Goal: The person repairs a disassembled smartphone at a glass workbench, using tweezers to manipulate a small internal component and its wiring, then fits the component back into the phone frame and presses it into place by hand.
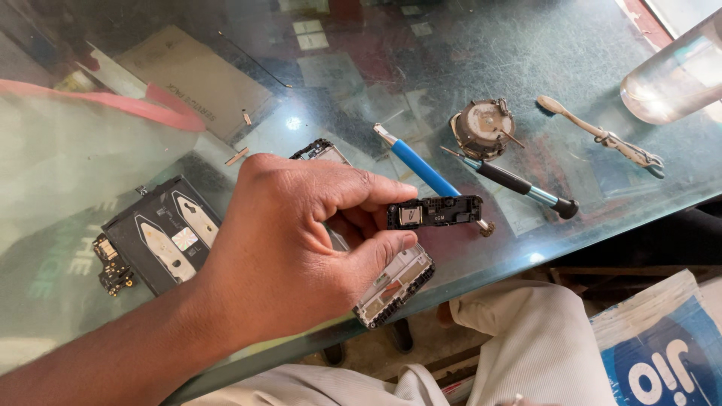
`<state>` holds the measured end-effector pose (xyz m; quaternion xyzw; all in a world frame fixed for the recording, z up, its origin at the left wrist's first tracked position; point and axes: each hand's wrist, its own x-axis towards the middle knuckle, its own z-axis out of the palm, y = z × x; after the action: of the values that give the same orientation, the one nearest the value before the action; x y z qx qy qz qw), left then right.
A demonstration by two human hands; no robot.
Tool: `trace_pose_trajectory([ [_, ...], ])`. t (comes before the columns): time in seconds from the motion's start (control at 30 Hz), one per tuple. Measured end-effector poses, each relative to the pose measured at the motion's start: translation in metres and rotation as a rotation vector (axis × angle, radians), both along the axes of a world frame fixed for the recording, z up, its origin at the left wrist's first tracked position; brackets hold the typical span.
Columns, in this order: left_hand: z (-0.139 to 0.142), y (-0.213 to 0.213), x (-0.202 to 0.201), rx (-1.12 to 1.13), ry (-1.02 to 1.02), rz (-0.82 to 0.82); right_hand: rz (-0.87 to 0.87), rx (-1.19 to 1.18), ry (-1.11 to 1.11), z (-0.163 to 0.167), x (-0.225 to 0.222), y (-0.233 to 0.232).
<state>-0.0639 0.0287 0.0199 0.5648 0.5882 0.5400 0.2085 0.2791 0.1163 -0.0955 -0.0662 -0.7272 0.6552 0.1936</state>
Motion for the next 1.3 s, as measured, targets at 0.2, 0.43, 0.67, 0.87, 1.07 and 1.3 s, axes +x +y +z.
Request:
trace_pose_trajectory([
  [0.2,0.002,-0.002,0.001,0.044,0.035,-0.023,-0.638,1.082,-0.346,0.043,-0.019,-0.005],
  [0.43,0.000,-0.003,0.003,0.097,0.074,-0.006,-0.616,1.214,-0.578,0.061,-0.056,-0.010],
  [0.67,0.002,-0.002,0.003,0.049,0.017,-0.029,-0.617,1.233,-0.556,0.060,-0.037,-0.007],
  [0.87,0.005,-0.001,0.003,0.076,0.038,-0.040,-0.562,1.300,-0.508,0.067,-0.041,-0.008],
  [1.07,0.005,-0.001,0.002,0.088,0.080,-0.039,-0.638,1.217,-0.497,0.060,-0.056,-0.012],
  [1.3,0.004,-0.001,0.002,0.112,0.125,-0.044,-0.650,1.230,-0.491,0.044,-0.051,-0.012],
])
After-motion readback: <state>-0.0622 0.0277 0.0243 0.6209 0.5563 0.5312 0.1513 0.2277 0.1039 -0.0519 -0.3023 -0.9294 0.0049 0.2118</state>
